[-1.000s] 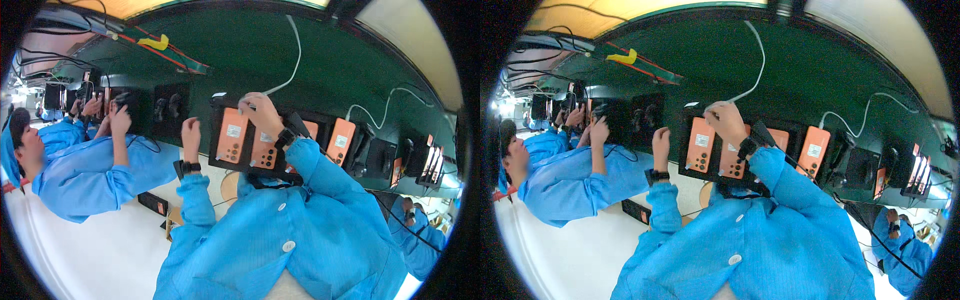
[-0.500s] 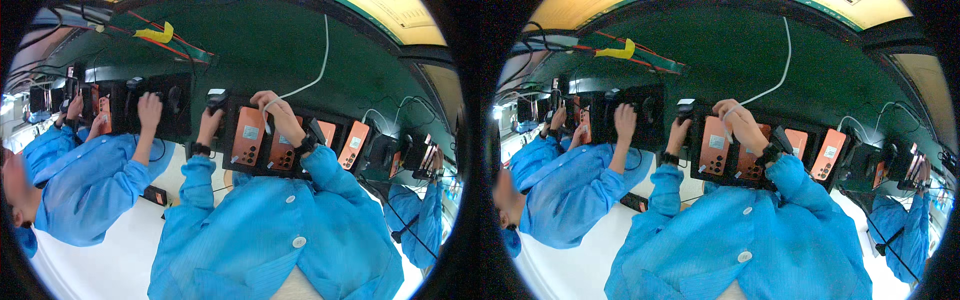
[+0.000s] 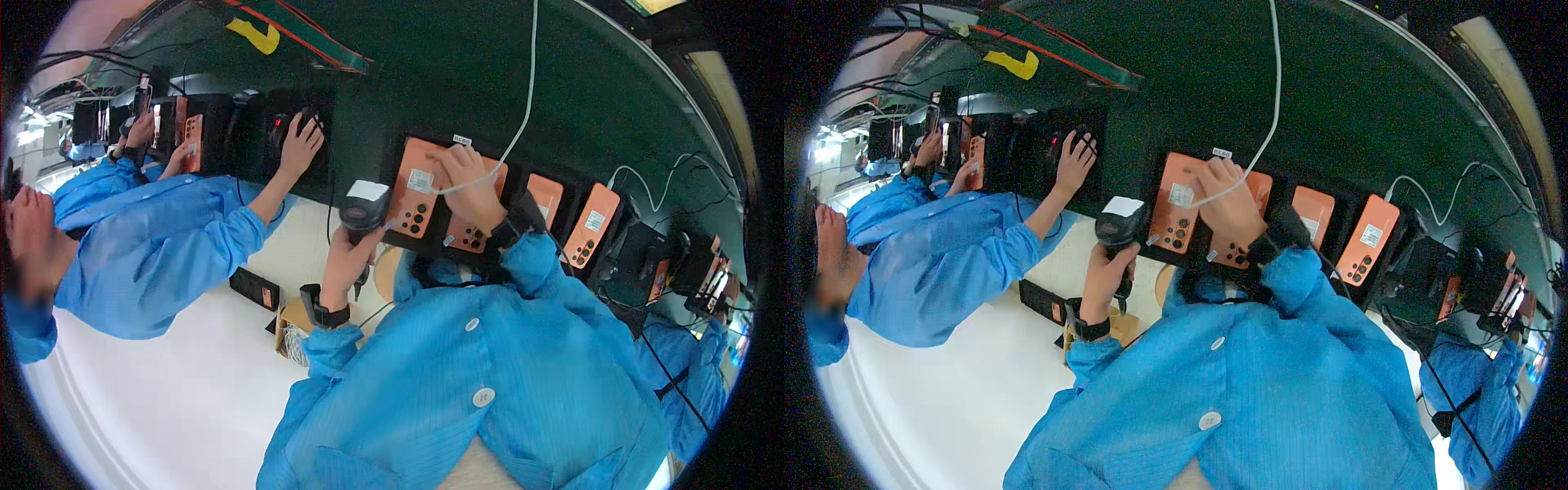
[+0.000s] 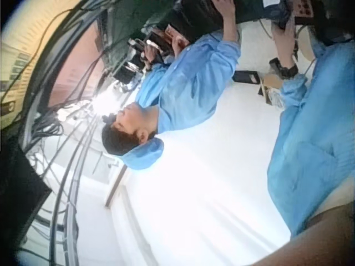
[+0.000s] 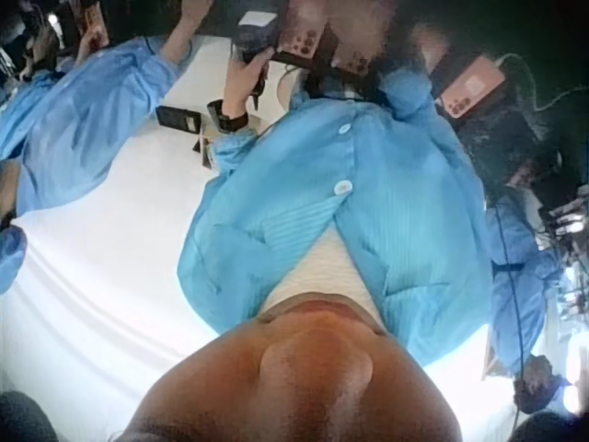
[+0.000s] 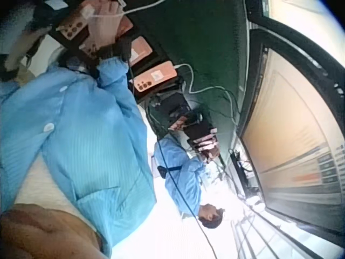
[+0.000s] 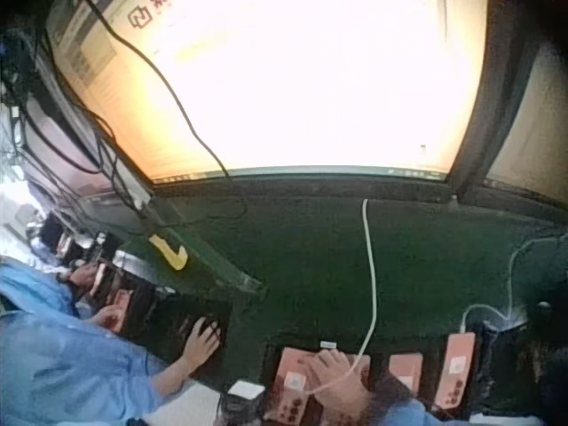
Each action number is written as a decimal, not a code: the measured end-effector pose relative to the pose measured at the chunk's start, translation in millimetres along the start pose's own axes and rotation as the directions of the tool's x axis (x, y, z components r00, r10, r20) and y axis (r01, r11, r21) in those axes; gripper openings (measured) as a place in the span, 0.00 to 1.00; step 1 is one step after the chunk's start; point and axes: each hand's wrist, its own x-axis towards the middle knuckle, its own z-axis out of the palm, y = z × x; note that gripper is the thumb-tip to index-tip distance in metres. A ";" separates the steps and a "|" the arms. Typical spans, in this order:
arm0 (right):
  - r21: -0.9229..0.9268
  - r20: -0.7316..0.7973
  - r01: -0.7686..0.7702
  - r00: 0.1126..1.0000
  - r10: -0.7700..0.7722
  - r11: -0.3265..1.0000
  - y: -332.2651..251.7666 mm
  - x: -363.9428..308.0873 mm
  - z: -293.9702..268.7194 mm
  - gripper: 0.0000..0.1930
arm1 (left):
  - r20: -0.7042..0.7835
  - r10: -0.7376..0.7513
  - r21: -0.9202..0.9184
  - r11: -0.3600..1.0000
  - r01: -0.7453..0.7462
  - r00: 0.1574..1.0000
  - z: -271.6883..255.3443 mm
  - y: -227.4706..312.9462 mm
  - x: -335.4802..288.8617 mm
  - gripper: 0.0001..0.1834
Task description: Scanning barcodes and connecting charging cables to mobile devices on a testing rack in a factory setting.
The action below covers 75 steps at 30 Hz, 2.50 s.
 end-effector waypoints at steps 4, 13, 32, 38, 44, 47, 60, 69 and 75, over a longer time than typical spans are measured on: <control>0.115 0.025 0.048 0.998 -0.052 0.992 5.7 -3.2 -4.1 0.13 | 0.005 -0.024 0.039 0.999 0.023 1.000 12.7 -10.1 -8.9 0.12; -0.146 0.099 -0.128 0.985 0.143 0.981 -6.9 0.2 9.5 0.20 | 0.061 -0.034 0.061 0.998 0.030 0.998 23.4 3.4 -17.6 0.09; -0.212 0.094 -0.084 0.990 0.106 0.974 -6.0 -2.5 10.0 0.21 | 0.180 -0.134 0.081 0.989 0.121 0.975 21.5 24.4 0.3 0.12; -0.125 0.101 -0.148 0.982 0.161 0.981 -11.5 0.5 4.0 0.21 | 0.189 -0.162 0.114 0.983 0.142 0.969 18.3 34.9 8.4 0.13; -0.156 0.054 -0.175 0.981 0.186 0.972 -18.0 -2.4 2.5 0.23 | -0.171 0.104 0.216 0.974 -0.066 0.980 1.1 28.0 90.1 0.20; -0.112 0.073 -0.205 0.974 0.214 0.972 -25.4 -6.1 1.5 0.21 | -0.104 0.261 0.558 0.814 -0.160 0.960 -1.0 -1.5 151.8 0.23; -0.349 0.056 -0.118 0.988 0.146 0.930 -13.9 -24.0 18.7 0.20 | -0.198 0.765 0.574 0.598 -0.560 0.613 39.5 -5.5 171.9 0.12; 0.135 -0.026 -0.173 0.984 0.178 0.976 -9.4 -3.1 15.1 0.13 | -0.076 0.881 0.678 0.389 -0.624 0.467 83.6 24.7 96.3 0.09; 0.091 -0.019 -0.060 0.998 0.062 0.994 -27.9 -1.4 -45.3 0.09 | 0.016 0.752 0.242 0.637 -0.732 0.659 83.3 57.1 64.6 0.07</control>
